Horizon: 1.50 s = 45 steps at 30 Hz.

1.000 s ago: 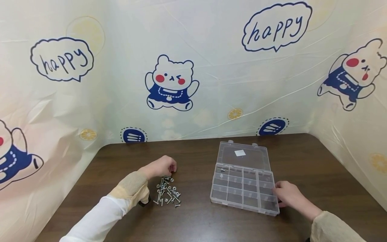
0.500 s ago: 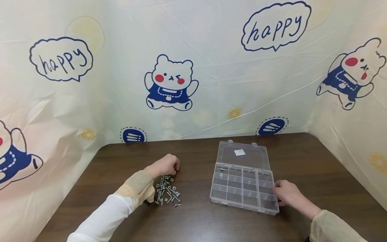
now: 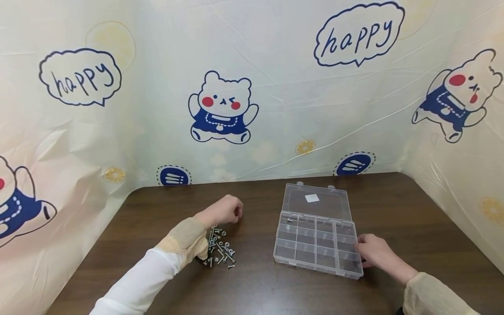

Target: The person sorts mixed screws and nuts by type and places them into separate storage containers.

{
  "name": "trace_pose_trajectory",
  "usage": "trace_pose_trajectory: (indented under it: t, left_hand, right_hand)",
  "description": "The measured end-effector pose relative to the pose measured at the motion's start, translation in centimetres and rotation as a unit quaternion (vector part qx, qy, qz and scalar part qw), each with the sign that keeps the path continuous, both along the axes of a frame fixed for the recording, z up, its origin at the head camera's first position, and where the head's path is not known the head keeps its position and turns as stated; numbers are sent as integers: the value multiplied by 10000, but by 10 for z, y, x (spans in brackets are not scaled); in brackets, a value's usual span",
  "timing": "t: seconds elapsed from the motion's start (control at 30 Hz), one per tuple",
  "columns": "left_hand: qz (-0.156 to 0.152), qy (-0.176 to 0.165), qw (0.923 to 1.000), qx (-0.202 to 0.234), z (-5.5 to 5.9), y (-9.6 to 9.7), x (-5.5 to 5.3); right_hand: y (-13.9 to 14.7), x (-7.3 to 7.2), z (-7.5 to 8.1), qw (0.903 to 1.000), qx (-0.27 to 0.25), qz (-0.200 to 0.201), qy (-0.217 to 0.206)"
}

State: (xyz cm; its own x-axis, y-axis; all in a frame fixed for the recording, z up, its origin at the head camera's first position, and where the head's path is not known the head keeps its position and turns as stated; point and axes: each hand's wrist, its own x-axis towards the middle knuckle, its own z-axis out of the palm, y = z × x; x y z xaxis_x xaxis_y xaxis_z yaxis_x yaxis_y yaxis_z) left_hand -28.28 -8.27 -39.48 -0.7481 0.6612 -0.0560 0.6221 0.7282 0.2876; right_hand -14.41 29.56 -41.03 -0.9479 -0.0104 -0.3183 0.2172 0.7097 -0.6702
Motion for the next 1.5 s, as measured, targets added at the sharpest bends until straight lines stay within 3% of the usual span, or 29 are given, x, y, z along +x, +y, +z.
trace_pose_trajectory:
  t: [0.23, 0.4, 0.73, 0.9, 1.03, 1.27, 1.5]
  left_hand:
    - [-301, 437, 9978, 402, 11, 29, 1]
    - [-457, 539, 9955, 635, 15, 52, 5]
    - [-678, 339, 9925, 956, 14, 90, 13]
    - [-572, 127, 9927, 1052, 9, 101, 14]
    - [-446, 157, 9932, 1062, 6, 106, 17]
    - [-437, 428, 9964, 578, 9, 100, 16]
    - [-406, 198, 9990, 16, 21, 84, 13]
  right_hand:
    - [1, 0, -1, 10000, -67, -55, -15]
    - [1, 0, -2, 9999, -115, -60, -18]
    - [-1, -1, -3, 9999, -110, -78, 45]
    - [-1, 0, -2, 9998, -154, -83, 66]
    - [-1, -1, -2, 9998, -160, -102, 26]
    - [-1, -1, -3, 9999, -112, -121, 8]
    - [0, -1, -2, 9999, -70, -96, 1]
